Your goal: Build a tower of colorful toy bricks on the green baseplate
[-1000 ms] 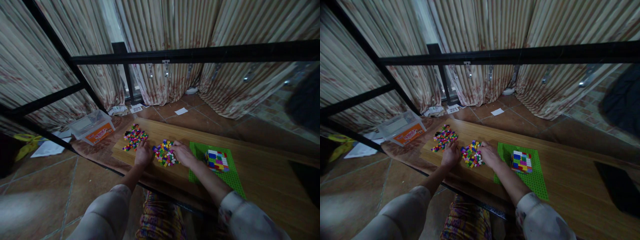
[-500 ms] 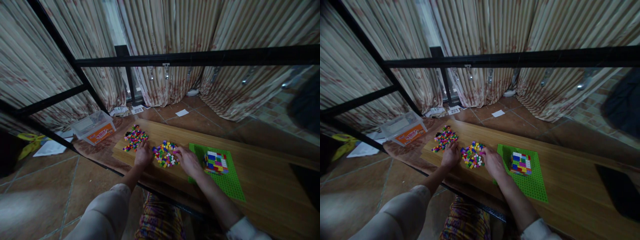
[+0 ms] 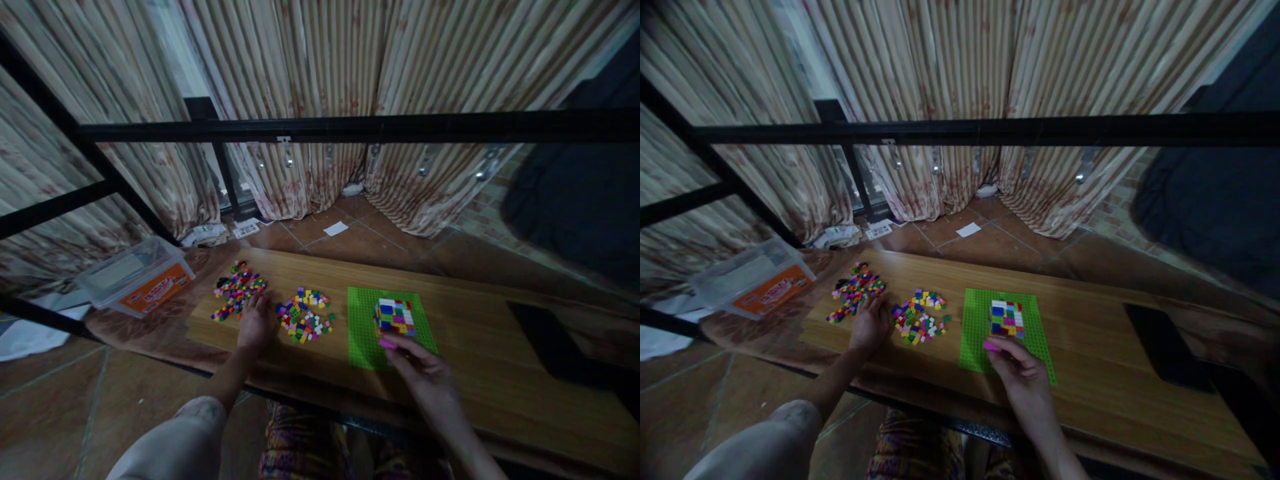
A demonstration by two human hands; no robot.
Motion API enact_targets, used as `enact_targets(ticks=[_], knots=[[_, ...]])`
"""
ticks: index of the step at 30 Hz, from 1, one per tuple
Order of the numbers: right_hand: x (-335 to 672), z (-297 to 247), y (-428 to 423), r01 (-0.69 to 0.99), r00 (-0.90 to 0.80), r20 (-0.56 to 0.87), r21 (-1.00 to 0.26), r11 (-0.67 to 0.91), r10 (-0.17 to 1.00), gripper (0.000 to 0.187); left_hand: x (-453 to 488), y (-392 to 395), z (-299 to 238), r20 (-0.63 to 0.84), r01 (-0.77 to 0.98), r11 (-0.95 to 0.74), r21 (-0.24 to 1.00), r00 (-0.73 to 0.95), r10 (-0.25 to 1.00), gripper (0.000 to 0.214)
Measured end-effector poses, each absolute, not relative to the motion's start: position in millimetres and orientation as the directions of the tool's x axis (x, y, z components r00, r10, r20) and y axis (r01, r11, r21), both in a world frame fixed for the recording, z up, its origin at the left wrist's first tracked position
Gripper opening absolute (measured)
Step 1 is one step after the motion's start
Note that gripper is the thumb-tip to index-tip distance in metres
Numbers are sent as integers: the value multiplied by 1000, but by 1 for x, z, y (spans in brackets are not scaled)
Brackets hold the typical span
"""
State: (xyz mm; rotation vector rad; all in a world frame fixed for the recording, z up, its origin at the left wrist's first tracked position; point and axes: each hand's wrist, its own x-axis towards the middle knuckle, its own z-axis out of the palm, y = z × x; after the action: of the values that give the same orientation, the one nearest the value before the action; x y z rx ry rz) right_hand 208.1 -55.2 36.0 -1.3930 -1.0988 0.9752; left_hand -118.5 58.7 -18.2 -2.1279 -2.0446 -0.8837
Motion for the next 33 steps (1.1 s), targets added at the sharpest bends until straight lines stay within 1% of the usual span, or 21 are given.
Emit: enact_targets(ticks=[5, 7, 9, 12, 15, 19, 23, 26, 29, 33], knots=[[240, 39, -53, 29, 432, -51, -997, -70, 900, 29, -122, 62, -18, 443, 944, -133, 303, -16, 897, 29], [247, 39, -49, 55, 470, -27, -997, -60, 882, 31, -122, 62, -16, 438, 948, -133, 289, -7, 899, 31], [251, 39, -43, 126, 481, 31, -991, -34, 876, 31, -121, 61, -13, 427, 951, -130, 279, -1, 904, 32], [257, 41, -32, 295, 447, 147, -955, 9, 882, 27, -120, 61, -10, 422, 952, -132, 275, 4, 907, 33], [260, 47, -19, 472, 359, 249, -880, 56, 899, 24, -121, 62, -10, 417, 955, -128, 266, 6, 909, 34], [259, 55, -5, 618, 221, 355, -772, 152, 908, 22, -122, 63, -11, 397, 959, -120, 255, 9, 918, 32], [257, 55, 4, 687, 111, 412, -689, 229, 905, 20, -122, 63, -10, 397, 960, -120, 254, 10, 918, 34], [256, 49, 8, 698, 80, 436, -666, 262, 896, 18, -122, 63, -10, 384, 960, -109, 256, 3, 923, 35], [256, 42, 12, 685, 100, 441, -681, 260, 892, 18, -121, 63, -9, 389, 960, -110, 257, 1, 921, 36], [257, 33, 15, 670, 181, 446, -708, 223, 876, 18, -122, 64, -10, 404, 958, -117, 261, 1, 915, 34]])
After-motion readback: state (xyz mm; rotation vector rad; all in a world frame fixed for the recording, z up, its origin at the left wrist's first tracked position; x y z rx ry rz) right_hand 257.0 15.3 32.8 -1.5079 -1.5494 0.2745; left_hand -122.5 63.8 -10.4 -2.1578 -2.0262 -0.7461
